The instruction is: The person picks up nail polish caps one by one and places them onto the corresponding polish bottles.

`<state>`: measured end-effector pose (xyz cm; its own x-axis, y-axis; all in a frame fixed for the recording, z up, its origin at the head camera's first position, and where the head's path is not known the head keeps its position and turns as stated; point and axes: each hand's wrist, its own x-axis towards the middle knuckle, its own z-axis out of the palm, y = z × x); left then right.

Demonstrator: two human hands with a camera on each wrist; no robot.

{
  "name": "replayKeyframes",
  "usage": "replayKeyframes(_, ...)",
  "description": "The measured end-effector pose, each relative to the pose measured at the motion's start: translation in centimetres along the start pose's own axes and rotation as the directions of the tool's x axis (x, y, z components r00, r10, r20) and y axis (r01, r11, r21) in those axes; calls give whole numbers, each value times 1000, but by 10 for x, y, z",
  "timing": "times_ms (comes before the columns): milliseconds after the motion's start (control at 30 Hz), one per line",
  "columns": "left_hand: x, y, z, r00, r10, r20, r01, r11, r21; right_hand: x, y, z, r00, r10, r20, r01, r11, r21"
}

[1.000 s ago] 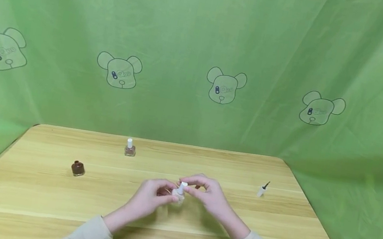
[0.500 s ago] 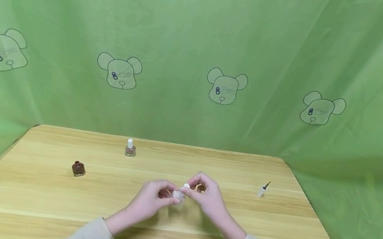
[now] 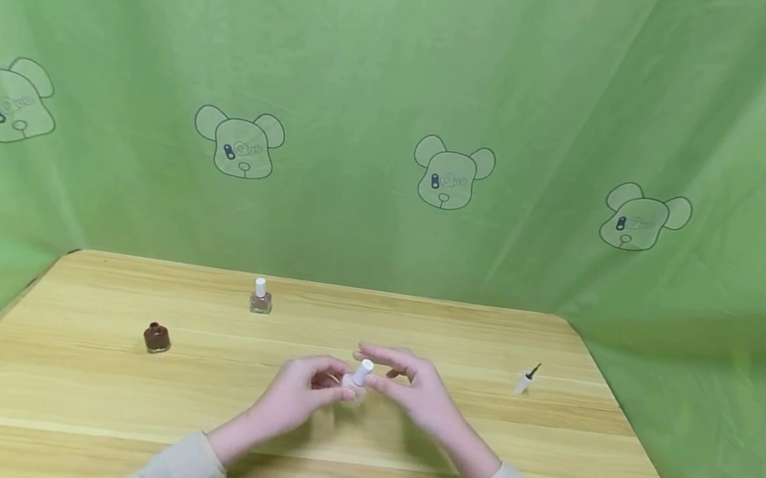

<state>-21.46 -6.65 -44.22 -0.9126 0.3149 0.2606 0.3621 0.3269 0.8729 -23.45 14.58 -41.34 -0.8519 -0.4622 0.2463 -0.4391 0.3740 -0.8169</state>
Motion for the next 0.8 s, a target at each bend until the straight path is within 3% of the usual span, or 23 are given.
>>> replayKeyframes(467,-1,1,2,1000,-7,14,7,1000,0,0,3,4,1000,27,16,-27,999,28)
replayKeyframes(800,-2,3,3,1000,1,11,-1,1000,10,-1,4,8,995,67,-74,-65,997,37)
